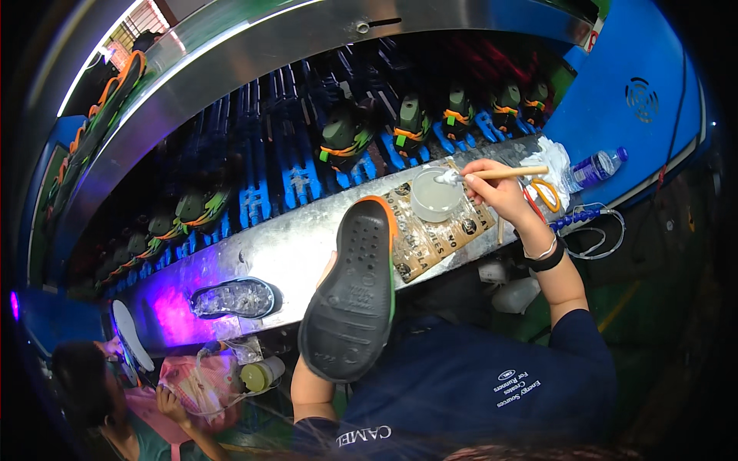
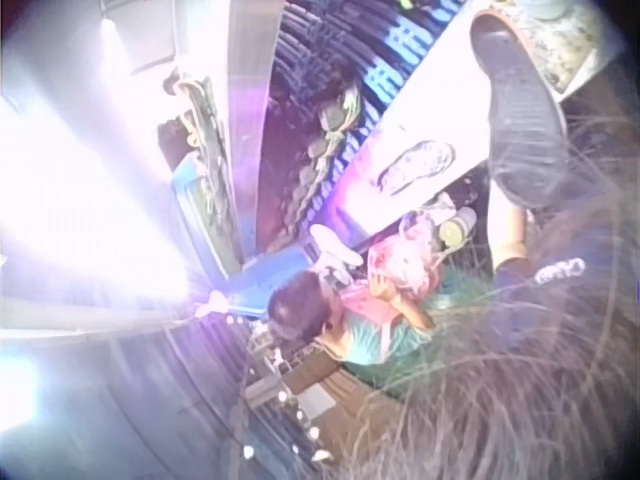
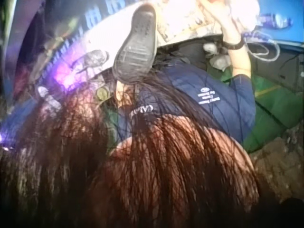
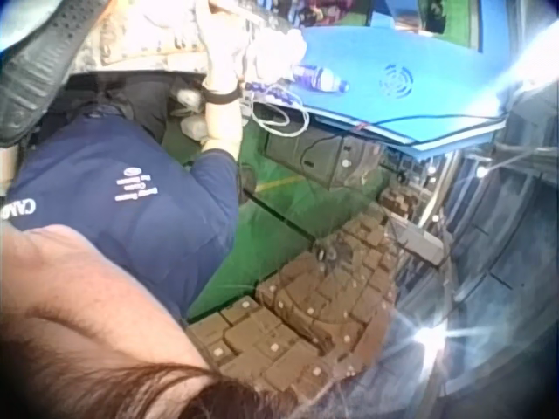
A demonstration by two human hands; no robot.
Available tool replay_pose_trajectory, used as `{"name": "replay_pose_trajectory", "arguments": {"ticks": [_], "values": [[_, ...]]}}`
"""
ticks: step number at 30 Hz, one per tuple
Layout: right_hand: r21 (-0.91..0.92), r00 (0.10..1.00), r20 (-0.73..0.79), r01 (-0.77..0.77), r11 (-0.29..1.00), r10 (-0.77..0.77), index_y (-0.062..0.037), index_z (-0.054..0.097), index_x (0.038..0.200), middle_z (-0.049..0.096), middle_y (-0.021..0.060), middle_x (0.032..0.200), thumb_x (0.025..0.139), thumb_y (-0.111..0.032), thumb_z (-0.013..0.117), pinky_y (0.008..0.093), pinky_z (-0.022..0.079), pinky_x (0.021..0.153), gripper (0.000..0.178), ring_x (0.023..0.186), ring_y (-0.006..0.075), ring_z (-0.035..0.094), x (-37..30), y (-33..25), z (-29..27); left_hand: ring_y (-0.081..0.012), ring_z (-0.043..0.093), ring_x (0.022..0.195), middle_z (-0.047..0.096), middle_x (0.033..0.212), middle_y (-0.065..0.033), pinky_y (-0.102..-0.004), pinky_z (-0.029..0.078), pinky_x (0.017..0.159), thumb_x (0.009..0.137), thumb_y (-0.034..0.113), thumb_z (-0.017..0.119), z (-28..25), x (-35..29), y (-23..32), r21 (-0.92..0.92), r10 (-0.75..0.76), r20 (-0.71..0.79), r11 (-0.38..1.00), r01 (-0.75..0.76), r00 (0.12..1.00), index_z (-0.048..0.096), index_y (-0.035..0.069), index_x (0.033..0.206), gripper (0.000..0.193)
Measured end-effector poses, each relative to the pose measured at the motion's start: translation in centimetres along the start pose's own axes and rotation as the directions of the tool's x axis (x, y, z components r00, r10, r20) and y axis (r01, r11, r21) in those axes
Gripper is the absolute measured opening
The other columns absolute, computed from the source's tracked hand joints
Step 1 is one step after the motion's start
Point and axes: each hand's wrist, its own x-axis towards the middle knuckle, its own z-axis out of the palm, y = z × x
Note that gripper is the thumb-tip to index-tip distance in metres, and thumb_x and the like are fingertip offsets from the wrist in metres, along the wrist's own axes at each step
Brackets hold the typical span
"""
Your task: Applying adhesive to the edges of shoe soles and placing them on a conveyor belt.
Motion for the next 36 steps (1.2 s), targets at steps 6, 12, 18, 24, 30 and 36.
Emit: {"name": "replay_pose_trajectory", "arguments": {"ticks": [6, 12, 18, 24, 30, 36], "values": [[-0.026, 0.984, 0.066, 0.170, 0.985, -0.168, -0.0037, 0.054, 0.083, 0.049, -0.0041, 0.066, 0.077, -0.009, 0.059, 0.0151, 0.033, 0.047, 0.010, 0.057, 0.0006, 0.043, 0.1, -2.1, 1.2, -0.0235, 0.059, 0.075, 0.055, 0.094, -0.0183, -0.0302, 0.052, 0.063, 0.088, 0.042, 0.036, 2.1, 2.0, -0.2, -0.105, -0.006, -0.130, 0.994, -0.008, 0.992, 0.045, -0.002, 0.111, 0.051], [-0.003, 0.972, 0.136, 0.193, 0.981, -0.191, -0.0031, 0.056, 0.083, 0.051, -0.0028, 0.069, 0.076, -0.007, 0.060, 0.0155, 0.035, 0.050, 0.008, 0.058, 0.0011, 0.044, -0.9, -3.1, 4.3, -0.0199, 0.058, 0.078, 0.057, 0.094, -0.0140, -0.0298, 0.050, 0.070, 0.088, 0.042, 0.036, 2.9, 1.2, -1.4, 0.014, -0.031, -0.130, 0.999, 0.034, 0.991, 0.047, -0.001, 0.109, 0.049], [-0.270, 0.908, 0.277, 0.388, 0.881, -0.315, -0.0006, 0.058, 0.081, 0.057, 0.0028, 0.068, 0.074, -0.004, 0.060, 0.0203, 0.041, 0.053, 0.008, 0.059, 0.0075, 0.052, -1.2, -3.3, 5.4, -0.0187, 0.057, 0.084, 0.057, 0.096, -0.0130, -0.0307, 0.048, 0.076, 0.088, 0.041, 0.035, 3.4, 0.3, -1.0, 0.118, -0.133, -0.040, 0.984, 0.136, 0.990, 0.047, 0.000, 0.110, 0.048], [-0.298, 0.835, 0.272, 0.545, 0.783, -0.478, 0.0004, 0.057, 0.080, 0.060, 0.0081, 0.071, 0.071, -0.002, 0.061, 0.0234, 0.043, 0.051, 0.010, 0.058, 0.0136, 0.056, -0.8, -3.5, 6.1, -0.0183, 0.058, 0.083, 0.056, 0.097, -0.0128, -0.0301, 0.048, 0.075, 0.089, 0.039, 0.032, 3.1, 0.5, -1.6, 0.207, -0.031, -0.034, 0.978, 0.038, 0.999, 0.045, 0.000, 0.112, 0.047], [-0.233, 0.761, 0.334, 0.639, 0.733, -0.557, 0.0009, 0.057, 0.077, 0.060, 0.0082, 0.071, 0.071, 0.000, 0.060, 0.0233, 0.043, 0.051, 0.007, 0.058, 0.0140, 0.056, -0.2, -3.9, 6.9, -0.0171, 0.058, 0.083, 0.057, 0.096, -0.0117, -0.0290, 0.049, 0.074, 0.090, 0.038, 0.032, 2.6, 1.1, -1.5, 0.271, -0.012, -0.012, 0.963, 0.015, 1.000, 0.046, 0.001, 0.112, 0.046], [-0.259, 0.776, 0.293, 0.627, 0.735, -0.558, 0.0007, 0.057, 0.078, 0.059, 0.0077, 0.069, 0.071, 0.000, 0.060, 0.0230, 0.042, 0.049, 0.007, 0.055, 0.0129, 0.055, 0.1, -3.3, 6.6, -0.0166, 0.057, 0.084, 0.057, 0.096, -0.0119, -0.0284, 0.049, 0.075, 0.090, 0.038, 0.033, 3.3, -0.1, -0.6, 0.203, -0.078, -0.019, 0.976, 0.080, 0.997, 0.047, 0.002, 0.110, 0.045]]}}
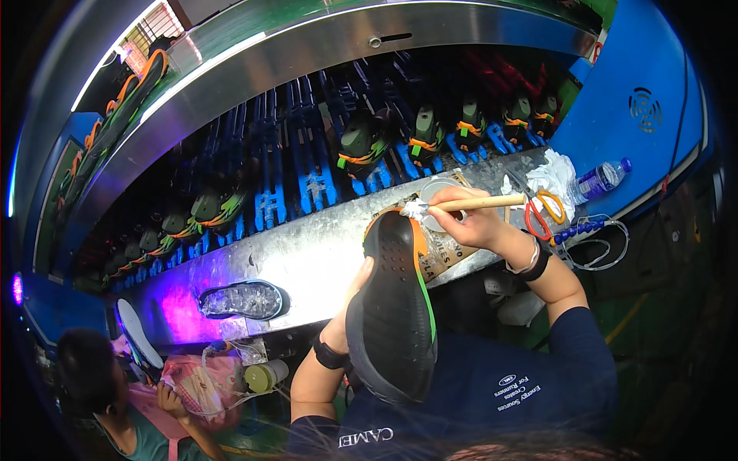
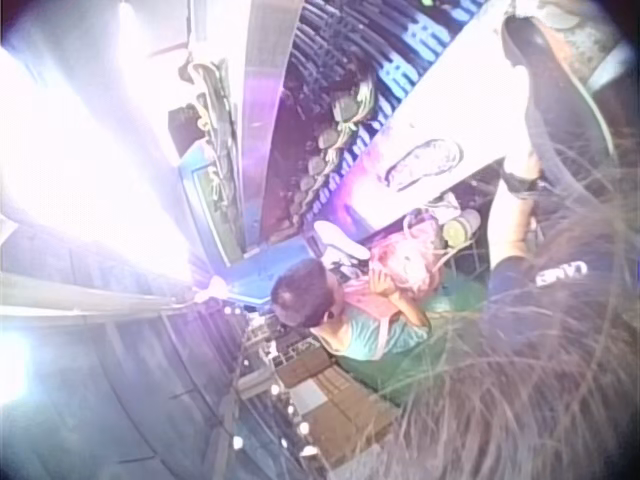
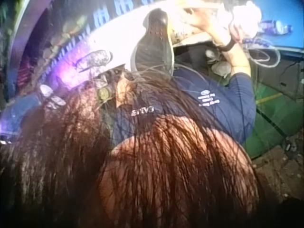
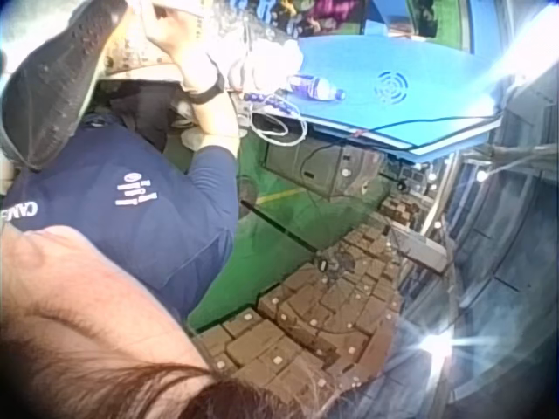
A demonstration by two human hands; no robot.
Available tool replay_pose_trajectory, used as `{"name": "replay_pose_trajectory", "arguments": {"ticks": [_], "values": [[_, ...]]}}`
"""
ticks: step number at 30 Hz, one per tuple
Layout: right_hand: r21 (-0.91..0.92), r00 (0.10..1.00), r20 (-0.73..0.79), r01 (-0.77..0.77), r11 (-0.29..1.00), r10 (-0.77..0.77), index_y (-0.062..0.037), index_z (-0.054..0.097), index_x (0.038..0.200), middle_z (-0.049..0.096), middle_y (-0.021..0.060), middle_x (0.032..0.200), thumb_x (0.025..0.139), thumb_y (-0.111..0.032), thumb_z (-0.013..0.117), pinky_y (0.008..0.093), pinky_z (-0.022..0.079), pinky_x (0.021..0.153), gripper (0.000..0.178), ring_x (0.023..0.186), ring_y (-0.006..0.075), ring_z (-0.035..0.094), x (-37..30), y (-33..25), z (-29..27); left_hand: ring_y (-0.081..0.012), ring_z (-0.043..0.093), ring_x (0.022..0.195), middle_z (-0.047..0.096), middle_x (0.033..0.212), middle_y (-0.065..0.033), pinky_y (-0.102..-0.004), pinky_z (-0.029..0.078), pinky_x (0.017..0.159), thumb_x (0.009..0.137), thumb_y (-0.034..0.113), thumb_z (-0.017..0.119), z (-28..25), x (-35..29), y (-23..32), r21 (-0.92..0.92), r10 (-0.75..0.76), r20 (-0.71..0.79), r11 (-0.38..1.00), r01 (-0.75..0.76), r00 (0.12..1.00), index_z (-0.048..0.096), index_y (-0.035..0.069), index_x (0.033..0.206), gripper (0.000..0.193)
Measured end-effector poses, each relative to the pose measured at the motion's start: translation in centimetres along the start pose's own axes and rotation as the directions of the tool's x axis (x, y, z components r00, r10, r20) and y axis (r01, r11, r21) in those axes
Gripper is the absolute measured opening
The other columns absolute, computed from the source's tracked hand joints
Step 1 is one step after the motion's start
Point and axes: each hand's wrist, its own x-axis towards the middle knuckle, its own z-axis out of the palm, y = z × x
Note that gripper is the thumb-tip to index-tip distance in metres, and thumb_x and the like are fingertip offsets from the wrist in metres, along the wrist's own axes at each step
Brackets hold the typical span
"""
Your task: Applying adhesive to the edges of shoe soles and placing them on a conveyor belt.
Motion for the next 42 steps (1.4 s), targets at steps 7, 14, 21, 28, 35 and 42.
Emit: {"name": "replay_pose_trajectory", "arguments": {"ticks": [7, 14, 21, 28, 35, 42], "values": [[-0.042, 0.999, -0.032, -0.001, 0.999, 0.000, -0.0026, 0.055, 0.073, 0.052, 0.0031, 0.060, 0.074, -0.006, 0.059, 0.0214, 0.034, 0.041, 0.006, 0.046, 0.0083, 0.044, -1.0, -0.3, 0.7, -0.0164, 0.055, 0.089, 0.052, 0.105, -0.0112, -0.0296, 0.047, 0.077, 0.086, 0.037, 0.043, -0.2, 0.7, 0.1, 0.162, 0.091, -0.103, 0.984, -0.074, 0.990, 0.035, 0.004, 0.121, 0.049], [0.045, 0.986, 0.040, -0.162, 0.986, 0.160, -0.0034, 0.055, 0.072, 0.049, -0.0014, 0.054, 0.075, -0.006, 0.059, 0.0196, 0.031, 0.040, 0.005, 0.044, 0.0042, 0.041, -2.0, -1.8, 0.9, -0.0197, 0.041, 0.110, 0.037, 0.122, -0.0109, -0.0337, 0.038, 0.090, 0.085, 0.031, 0.046, -0.5, 1.0, 0.7, 0.344, 0.224, -0.067, 0.920, -0.189, 0.972, 0.020, 0.006, 0.129, 0.056], [0.178, 0.968, -0.082, -0.220, 0.959, 0.237, -0.0011, 0.056, 0.075, 0.055, 0.0031, 0.066, 0.075, -0.003, 0.059, 0.0209, 0.039, 0.051, 0.003, 0.057, 0.0076, 0.049, -2.1, -2.1, 0.9, -0.0205, 0.042, 0.109, 0.037, 0.121, -0.0111, -0.0346, 0.037, 0.090, 0.084, 0.027, 0.048, -0.2, 1.0, 0.8, 0.435, 0.277, -0.017, 0.867, -0.242, 0.961, 0.016, 0.007, 0.131, 0.060], [0.009, 0.983, -0.178, -0.032, 0.999, 0.034, -0.0024, 0.057, 0.074, 0.055, 0.0022, 0.061, 0.073, -0.003, 0.060, 0.0194, 0.035, 0.042, 0.003, 0.048, 0.0054, 0.046, -1.5, -1.0, 1.0, -0.0156, 0.047, 0.102, 0.044, 0.115, -0.0104, -0.0287, 0.040, 0.086, 0.079, 0.041, 0.050, 0.4, 1.0, 0.7, 0.542, 0.333, -0.030, 0.797, -0.265, 0.942, 0.024, 0.004, 0.127, 0.066], [0.060, 0.991, -0.107, -0.076, 0.995, 0.083, -0.0019, 0.057, 0.073, 0.055, 0.0028, 0.060, 0.072, -0.003, 0.060, 0.0200, 0.035, 0.042, 0.003, 0.046, 0.0064, 0.046, -3.4, -2.1, 0.6, -0.0152, 0.048, 0.100, 0.044, 0.114, -0.0105, -0.0280, 0.042, 0.084, 0.079, 0.039, 0.051, 0.2, 1.1, 0.9, 0.569, 0.344, -0.072, 0.785, -0.245, 0.936, 0.025, 0.004, 0.127, 0.065], [0.162, 0.961, -0.198, -0.163, 0.973, 0.194, -0.0002, 0.058, 0.075, 0.058, 0.0047, 0.068, 0.072, -0.002, 0.060, 0.0208, 0.040, 0.049, 0.003, 0.055, 0.0081, 0.051, -3.1, -1.5, 0.6, -0.0152, 0.049, 0.099, 0.045, 0.113, -0.0101, -0.0283, 0.042, 0.084, 0.079, 0.038, 0.051, -0.1, 1.0, 0.9, 0.571, 0.323, -0.029, 0.782, -0.250, 0.946, 0.025, 0.004, 0.127, 0.064]]}}
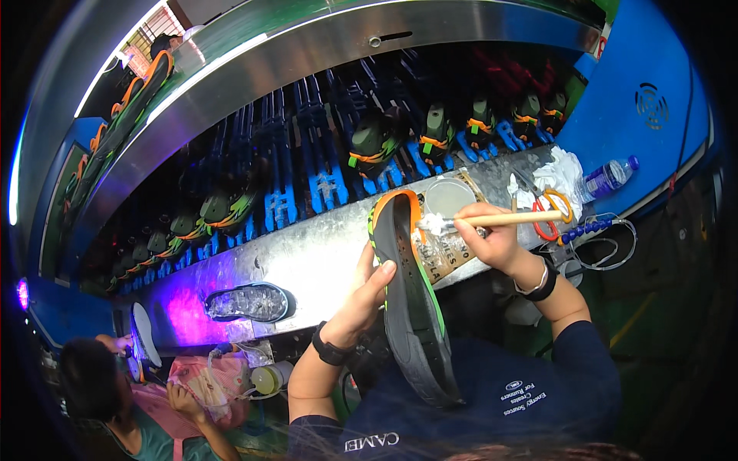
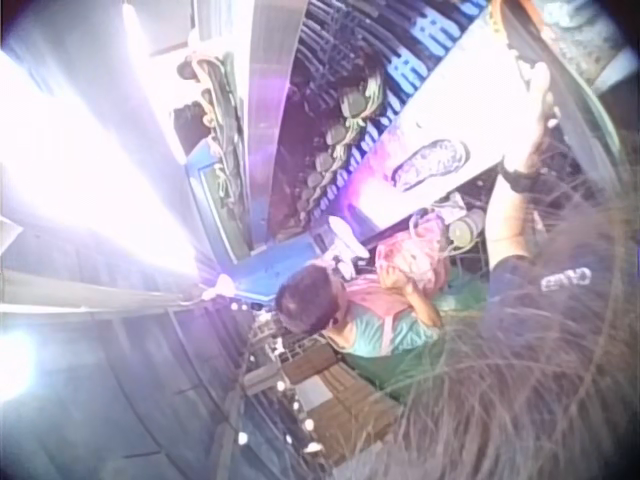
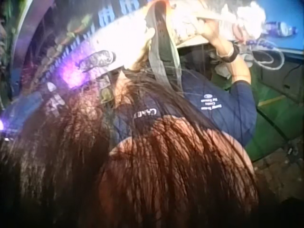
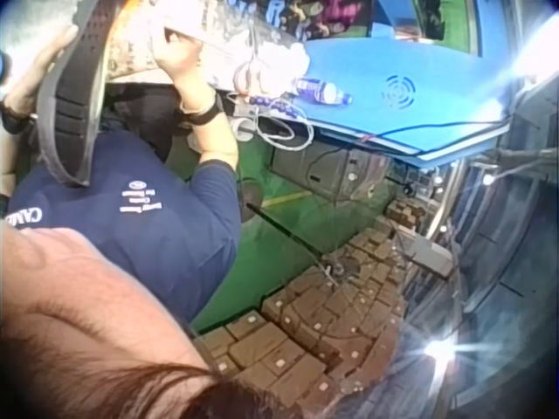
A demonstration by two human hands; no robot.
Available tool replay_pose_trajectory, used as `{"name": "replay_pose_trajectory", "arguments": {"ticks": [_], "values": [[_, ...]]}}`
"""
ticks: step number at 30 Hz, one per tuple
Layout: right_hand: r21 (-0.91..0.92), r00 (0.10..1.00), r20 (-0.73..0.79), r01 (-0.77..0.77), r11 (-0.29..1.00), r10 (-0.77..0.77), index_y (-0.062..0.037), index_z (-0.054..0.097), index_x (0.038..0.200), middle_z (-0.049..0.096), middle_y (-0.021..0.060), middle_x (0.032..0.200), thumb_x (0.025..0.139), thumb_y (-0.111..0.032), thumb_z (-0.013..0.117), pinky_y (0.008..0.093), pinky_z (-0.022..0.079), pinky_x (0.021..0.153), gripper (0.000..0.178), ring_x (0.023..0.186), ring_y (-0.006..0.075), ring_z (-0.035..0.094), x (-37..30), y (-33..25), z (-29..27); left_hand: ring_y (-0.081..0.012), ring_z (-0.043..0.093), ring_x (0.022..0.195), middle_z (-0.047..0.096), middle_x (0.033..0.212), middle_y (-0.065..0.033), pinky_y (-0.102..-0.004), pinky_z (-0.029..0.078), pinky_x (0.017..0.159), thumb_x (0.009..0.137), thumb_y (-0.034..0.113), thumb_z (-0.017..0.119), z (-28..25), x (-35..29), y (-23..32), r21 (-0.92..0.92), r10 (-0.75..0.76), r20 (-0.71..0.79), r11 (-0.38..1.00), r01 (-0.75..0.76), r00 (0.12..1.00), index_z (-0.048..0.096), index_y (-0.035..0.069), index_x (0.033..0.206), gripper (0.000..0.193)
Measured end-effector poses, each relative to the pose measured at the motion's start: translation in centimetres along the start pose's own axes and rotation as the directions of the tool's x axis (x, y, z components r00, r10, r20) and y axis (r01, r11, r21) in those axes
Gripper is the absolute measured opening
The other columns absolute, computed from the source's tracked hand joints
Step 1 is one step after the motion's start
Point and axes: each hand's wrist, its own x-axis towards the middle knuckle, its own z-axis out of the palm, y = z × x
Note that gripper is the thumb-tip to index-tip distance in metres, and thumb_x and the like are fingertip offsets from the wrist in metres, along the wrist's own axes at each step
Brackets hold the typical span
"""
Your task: Applying adhesive to the edges of shoe soles and placing them on a conveyor belt.
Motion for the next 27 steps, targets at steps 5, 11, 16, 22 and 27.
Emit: {"name": "replay_pose_trajectory", "arguments": {"ticks": [5, 11, 16, 22, 27], "values": [[-0.006, 0.999, 0.040, 0.033, 0.999, -0.033, -0.0010, 0.058, 0.076, 0.056, 0.0029, 0.065, 0.073, -0.002, 0.059, 0.0202, 0.039, 0.049, 0.003, 0.055, 0.0065, 0.049, -0.1, -0.1, 0.3, -0.0158, 0.048, 0.101, 0.044, 0.114, -0.0108, -0.0291, 0.041, 0.086, 0.079, 0.037, 0.052, -0.1, -0.1, 0.2, 0.010, 0.013, -0.060, 1.000, -0.012, 0.998, 0.025, 0.003, 0.127, 0.064], [0.036, 0.998, 0.029, 0.048, 0.998, -0.049, -0.0019, 0.056, 0.079, 0.053, 0.0000, 0.063, 0.076, -0.002, 0.058, 0.0187, 0.035, 0.045, 0.003, 0.052, 0.0038, 0.045, 0.5, -0.5, 1.4, -0.0169, 0.047, 0.103, 0.043, 0.116, -0.0120, -0.0296, 0.040, 0.086, 0.079, 0.036, 0.052, -0.6, 0.3, 0.3, 0.004, 0.019, 0.014, 1.000, -0.019, 1.000, 0.025, 0.003, 0.127, 0.064], [0.038, 0.999, 0.046, 0.011, 0.999, -0.013, -0.0022, 0.055, 0.077, 0.051, -0.0014, 0.059, 0.076, -0.004, 0.059, 0.0185, 0.031, 0.041, 0.004, 0.047, 0.0030, 0.042, 0.9, -1.0, 2.4, -0.0152, 0.055, 0.082, 0.050, 0.105, -0.0129, -0.0208, 0.046, 0.057, 0.079, 0.028, 0.054, -1.4, 0.4, 0.3, 0.007, 0.033, 0.030, 0.999, -0.033, 0.999, 0.010, 0.010, 0.134, 0.073], [-0.054, 0.974, 0.142, 0.184, 0.981, -0.175, -0.0012, 0.056, 0.073, 0.055, 0.0044, 0.060, 0.073, -0.002, 0.059, 0.0207, 0.036, 0.040, 0.004, 0.044, 0.0066, 0.046, 0.5, -1.9, 2.6, -0.0116, 0.055, 0.075, 0.053, 0.098, -0.0115, -0.0164, 0.041, 0.048, 0.078, 0.028, 0.055, -2.0, 0.9, -0.1, 0.159, 0.157, 0.036, 0.974, -0.161, 0.987, 0.007, 0.009, 0.135, 0.077], [-0.040, 0.966, 0.186, 0.191, 0.981, -0.181, -0.0005, 0.058, 0.070, 0.055, 0.0044, 0.060, 0.070, -0.001, 0.059, 0.0227, 0.037, 0.040, 0.002, 0.043, 0.0111, 0.048, -0.2, -2.8, 2.5, -0.0098, 0.055, 0.072, 0.055, 0.094, -0.0096, -0.0155, 0.040, 0.047, 0.077, 0.029, 0.056, -2.3, 1.5, 0.1, 0.226, 0.211, 0.033, 0.951, -0.213, 0.977, 0.009, 0.006, 0.134, 0.078]]}}
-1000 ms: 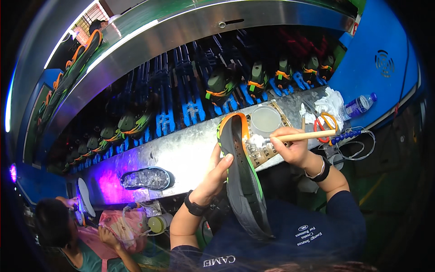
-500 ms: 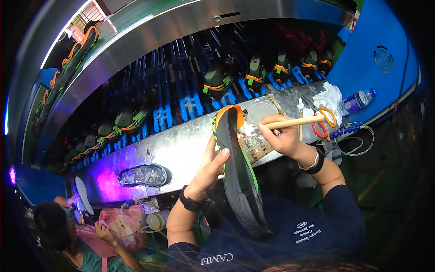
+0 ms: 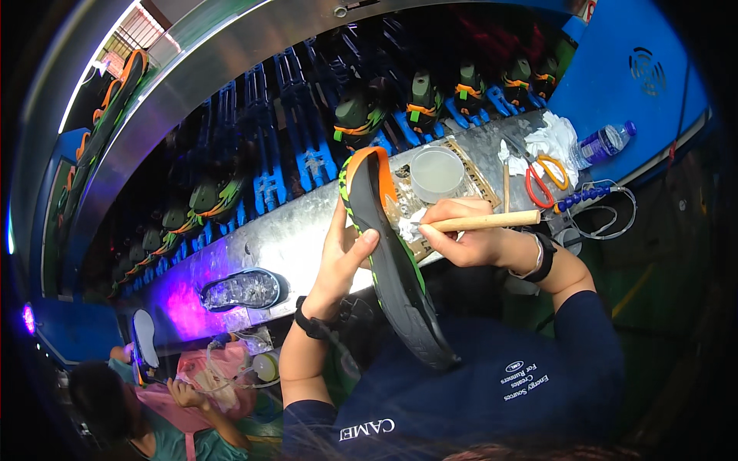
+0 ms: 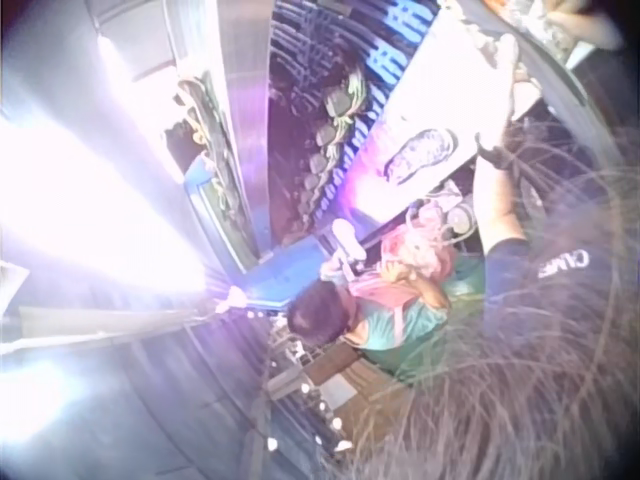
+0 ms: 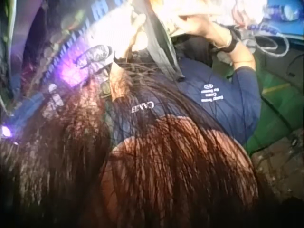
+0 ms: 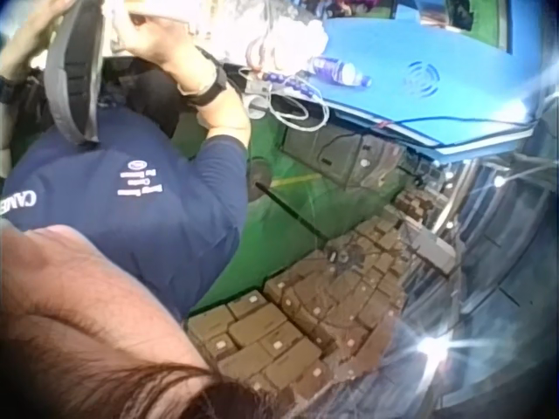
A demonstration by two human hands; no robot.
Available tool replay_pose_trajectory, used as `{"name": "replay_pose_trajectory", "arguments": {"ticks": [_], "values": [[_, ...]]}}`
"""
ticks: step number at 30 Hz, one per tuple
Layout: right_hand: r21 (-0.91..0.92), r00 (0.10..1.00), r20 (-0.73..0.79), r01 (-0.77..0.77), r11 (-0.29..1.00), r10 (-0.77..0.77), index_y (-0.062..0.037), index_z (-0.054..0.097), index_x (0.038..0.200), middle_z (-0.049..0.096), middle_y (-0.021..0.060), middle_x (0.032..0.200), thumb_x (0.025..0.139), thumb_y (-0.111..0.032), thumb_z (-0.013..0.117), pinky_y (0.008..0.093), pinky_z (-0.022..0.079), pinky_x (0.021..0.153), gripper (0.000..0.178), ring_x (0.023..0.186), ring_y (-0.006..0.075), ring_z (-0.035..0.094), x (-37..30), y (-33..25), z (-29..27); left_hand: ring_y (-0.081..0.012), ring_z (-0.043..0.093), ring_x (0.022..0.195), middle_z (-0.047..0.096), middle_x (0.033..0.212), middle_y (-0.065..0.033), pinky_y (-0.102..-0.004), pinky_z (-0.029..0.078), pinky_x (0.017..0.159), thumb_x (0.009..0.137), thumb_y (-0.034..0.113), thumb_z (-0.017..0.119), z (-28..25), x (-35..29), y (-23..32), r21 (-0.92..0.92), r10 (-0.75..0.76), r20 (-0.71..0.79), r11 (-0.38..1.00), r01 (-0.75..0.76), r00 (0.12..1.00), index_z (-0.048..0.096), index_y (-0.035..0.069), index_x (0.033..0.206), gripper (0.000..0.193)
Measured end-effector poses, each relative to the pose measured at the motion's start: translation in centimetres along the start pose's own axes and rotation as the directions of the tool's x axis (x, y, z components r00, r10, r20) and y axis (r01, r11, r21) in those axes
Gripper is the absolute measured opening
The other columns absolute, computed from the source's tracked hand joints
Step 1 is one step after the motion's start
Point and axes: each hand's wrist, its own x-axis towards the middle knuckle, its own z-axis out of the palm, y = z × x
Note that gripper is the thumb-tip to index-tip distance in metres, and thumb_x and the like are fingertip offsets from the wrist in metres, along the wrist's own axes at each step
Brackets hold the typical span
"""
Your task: Applying adhesive to the edges of shoe soles and placing them on a conveyor belt.
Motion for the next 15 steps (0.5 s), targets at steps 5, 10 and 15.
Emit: {"name": "replay_pose_trajectory", "arguments": {"ticks": [5, 10, 15], "values": [[-0.028, 0.999, 0.043, 0.027, 0.999, -0.025, -0.0012, 0.056, 0.068, 0.055, 0.0054, 0.061, 0.071, -0.003, 0.059, 0.0241, 0.040, 0.043, 0.004, 0.046, 0.0145, 0.051, -1.0, -0.8, -0.4, -0.0114, 0.055, 0.078, 0.053, 0.100, -0.0104, -0.0173, 0.044, 0.054, 0.076, 0.030, 0.058, -0.2, 0.5, 0.3, 0.014, 0.069, -0.051, 0.998, -0.069, 0.996, 0.011, 0.005, 0.133, 0.078], [0.017, 0.997, 0.048, 0.058, 0.998, -0.059, -0.0022, 0.055, 0.068, 0.057, 0.0066, 0.064, 0.070, -0.003, 0.060, 0.0262, 0.043, 0.047, 0.005, 0.051, 0.0189, 0.056, -1.7, -1.0, -0.7, -0.0123, 0.055, 0.081, 0.051, 0.102, -0.0099, -0.0192, 0.045, 0.062, 0.075, 0.030, 0.058, -0.3, 1.1, 0.5, 0.028, 0.146, -0.080, 0.989, -0.144, 0.986, 0.018, 0.002, 0.131, 0.074], [0.009, 0.990, 0.109, 0.094, 0.996, -0.094, -0.0020, 0.054, 0.067, 0.056, 0.0070, 0.063, 0.069, -0.002, 0.060, 0.0267, 0.043, 0.046, 0.006, 0.051, 0.0197, 0.055, -2.2, -1.1, -1.1, -0.0138, 0.052, 0.088, 0.048, 0.107, -0.0104, -0.0226, 0.044, 0.071, 0.075, 0.031, 0.058, -0.3, 1.4, 1.0, 0.042, 0.142, -0.081, 0.989, -0.139, 0.987, 0.020, 0.001, 0.130, 0.073]]}}
